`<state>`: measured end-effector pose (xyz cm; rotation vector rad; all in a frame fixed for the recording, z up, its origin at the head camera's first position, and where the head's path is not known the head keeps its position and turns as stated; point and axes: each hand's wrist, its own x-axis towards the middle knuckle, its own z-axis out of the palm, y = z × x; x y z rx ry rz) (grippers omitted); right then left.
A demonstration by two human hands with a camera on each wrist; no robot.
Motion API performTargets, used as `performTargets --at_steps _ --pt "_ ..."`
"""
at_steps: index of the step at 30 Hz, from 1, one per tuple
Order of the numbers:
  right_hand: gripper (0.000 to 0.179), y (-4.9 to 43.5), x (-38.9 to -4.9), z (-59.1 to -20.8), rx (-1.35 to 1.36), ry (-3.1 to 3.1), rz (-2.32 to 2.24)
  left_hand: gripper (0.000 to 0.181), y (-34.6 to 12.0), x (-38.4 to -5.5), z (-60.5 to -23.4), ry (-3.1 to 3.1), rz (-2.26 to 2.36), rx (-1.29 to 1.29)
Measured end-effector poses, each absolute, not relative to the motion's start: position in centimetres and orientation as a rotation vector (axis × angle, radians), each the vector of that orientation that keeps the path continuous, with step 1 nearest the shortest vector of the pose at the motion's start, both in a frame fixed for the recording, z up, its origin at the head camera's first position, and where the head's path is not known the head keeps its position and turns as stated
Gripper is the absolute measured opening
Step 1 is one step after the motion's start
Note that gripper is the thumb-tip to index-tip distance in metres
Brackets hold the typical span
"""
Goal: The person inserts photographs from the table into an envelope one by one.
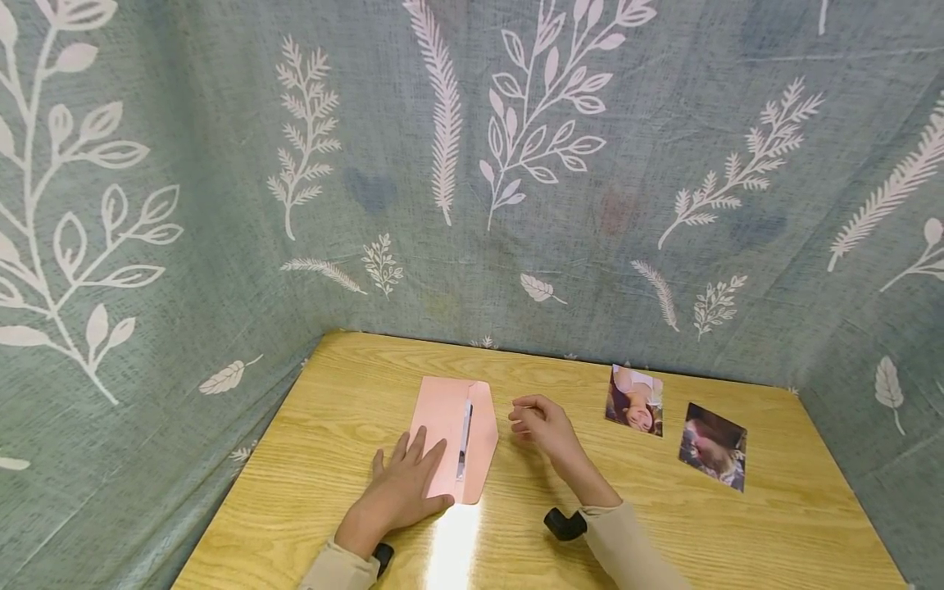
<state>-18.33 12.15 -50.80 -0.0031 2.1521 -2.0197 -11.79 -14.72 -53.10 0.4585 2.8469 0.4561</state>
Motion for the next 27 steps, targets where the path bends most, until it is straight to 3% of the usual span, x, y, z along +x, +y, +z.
performTargets --at_steps 13,27 --pt "0.028 19.2 -19.5 -50.7 0.101 2.492 -1.964 0.087 -14.8 -11.7 -53.0 2.851 0.455 0.471" --pt "0.04 28.3 -22.1 -50.6 0.299 2.825 -1.725 0.087 -14.8 -11.7 -53.1 2.842 0.475 0.463"
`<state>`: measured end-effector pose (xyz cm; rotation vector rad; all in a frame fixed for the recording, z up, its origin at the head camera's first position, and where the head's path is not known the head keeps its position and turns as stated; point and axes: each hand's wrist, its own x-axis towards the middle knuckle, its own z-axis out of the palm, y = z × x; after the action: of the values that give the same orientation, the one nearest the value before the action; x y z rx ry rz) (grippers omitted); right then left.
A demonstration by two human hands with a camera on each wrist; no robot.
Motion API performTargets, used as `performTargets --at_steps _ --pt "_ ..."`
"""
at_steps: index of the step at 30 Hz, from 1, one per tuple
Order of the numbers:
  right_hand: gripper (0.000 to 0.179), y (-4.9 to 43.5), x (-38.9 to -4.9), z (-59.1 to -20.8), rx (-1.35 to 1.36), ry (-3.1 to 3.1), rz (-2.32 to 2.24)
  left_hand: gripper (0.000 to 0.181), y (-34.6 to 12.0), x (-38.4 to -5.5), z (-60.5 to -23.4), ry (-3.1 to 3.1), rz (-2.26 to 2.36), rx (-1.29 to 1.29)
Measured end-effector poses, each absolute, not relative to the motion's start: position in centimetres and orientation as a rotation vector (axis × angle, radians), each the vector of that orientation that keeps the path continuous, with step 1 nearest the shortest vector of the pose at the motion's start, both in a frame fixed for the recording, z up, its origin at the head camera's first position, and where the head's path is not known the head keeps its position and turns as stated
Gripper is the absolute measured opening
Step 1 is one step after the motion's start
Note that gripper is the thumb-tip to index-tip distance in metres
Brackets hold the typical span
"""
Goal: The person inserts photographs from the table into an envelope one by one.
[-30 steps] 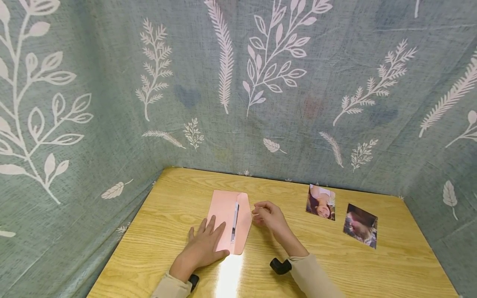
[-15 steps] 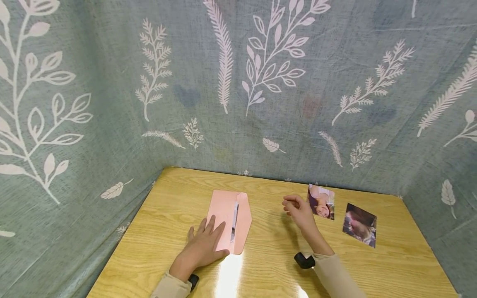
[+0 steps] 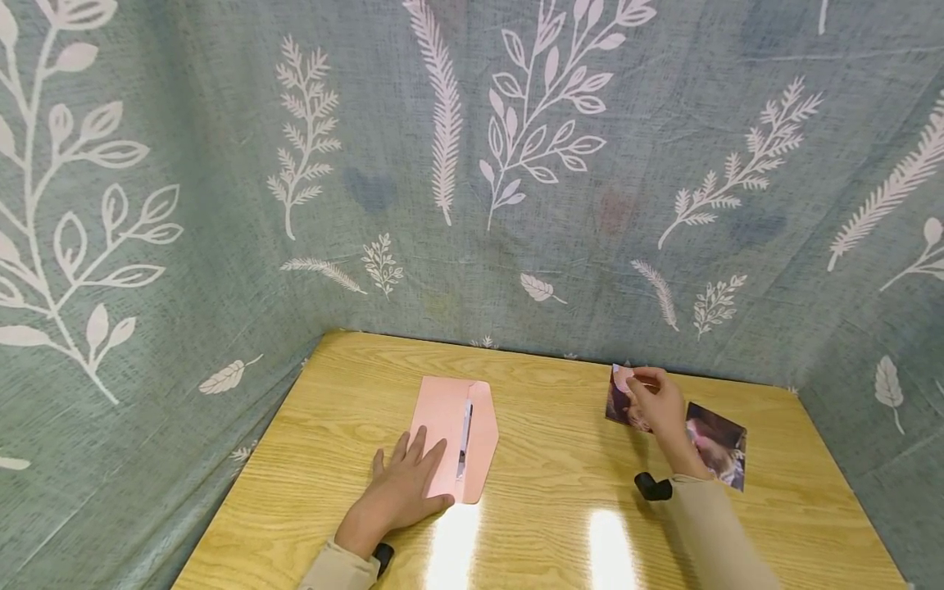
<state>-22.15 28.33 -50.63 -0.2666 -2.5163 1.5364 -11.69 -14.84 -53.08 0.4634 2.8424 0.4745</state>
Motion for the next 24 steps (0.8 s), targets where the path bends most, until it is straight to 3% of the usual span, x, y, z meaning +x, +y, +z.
performTargets --at_steps 15,24 --pt "0.044 33.0 -24.6 -51.6 -0.251 -2.655 1.229 0.087 -15.0 -11.5 -53.0 2.847 0.471 0.462" --pt "0.057 34.8 -25.6 -52.8 -0.158 -2.936 0.859 0.088 -15.0 -11.6 -53.2 2.848 0.449 0.476"
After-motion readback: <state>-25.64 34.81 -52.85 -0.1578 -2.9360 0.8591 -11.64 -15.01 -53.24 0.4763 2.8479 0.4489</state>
